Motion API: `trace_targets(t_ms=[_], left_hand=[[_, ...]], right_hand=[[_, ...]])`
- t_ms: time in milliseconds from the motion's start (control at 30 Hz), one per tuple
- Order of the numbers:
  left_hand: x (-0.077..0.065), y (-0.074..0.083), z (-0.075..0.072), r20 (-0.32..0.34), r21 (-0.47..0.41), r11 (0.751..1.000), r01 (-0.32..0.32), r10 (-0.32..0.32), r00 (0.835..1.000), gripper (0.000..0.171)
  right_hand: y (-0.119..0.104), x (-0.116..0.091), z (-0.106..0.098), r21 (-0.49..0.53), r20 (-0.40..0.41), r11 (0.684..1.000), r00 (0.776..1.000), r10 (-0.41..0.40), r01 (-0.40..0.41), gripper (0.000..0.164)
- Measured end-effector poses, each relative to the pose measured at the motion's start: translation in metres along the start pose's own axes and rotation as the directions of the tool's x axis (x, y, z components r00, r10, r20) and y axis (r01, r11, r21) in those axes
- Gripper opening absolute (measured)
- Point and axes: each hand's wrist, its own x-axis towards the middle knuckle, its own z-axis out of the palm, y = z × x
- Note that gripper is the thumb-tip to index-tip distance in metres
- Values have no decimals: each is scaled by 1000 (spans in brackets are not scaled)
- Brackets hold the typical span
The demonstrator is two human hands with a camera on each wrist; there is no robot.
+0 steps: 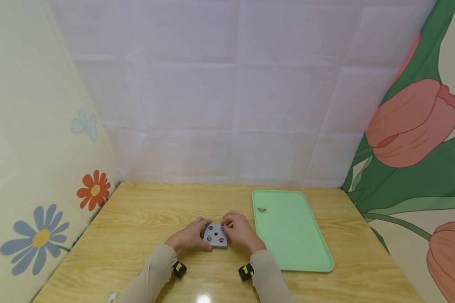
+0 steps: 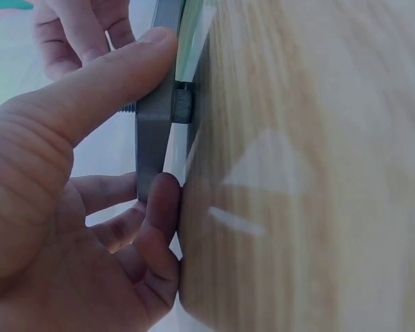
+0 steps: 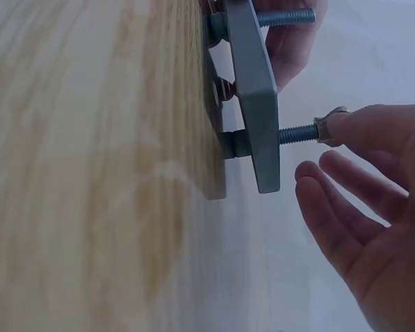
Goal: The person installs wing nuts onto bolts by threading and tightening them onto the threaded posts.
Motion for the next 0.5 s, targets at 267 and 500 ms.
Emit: trace_targets(t_ms=[267,500], left_hand=[[0,-2,1,6,7,1000,-1,1,1000,85],[0,-1,1,3,4,1000,5,-5,1000,85]], right_hand=[[-1,2,2,12,11,999,999,30,-30,5],[-3,2,0,-15,13,999,1000,28,-28,10]])
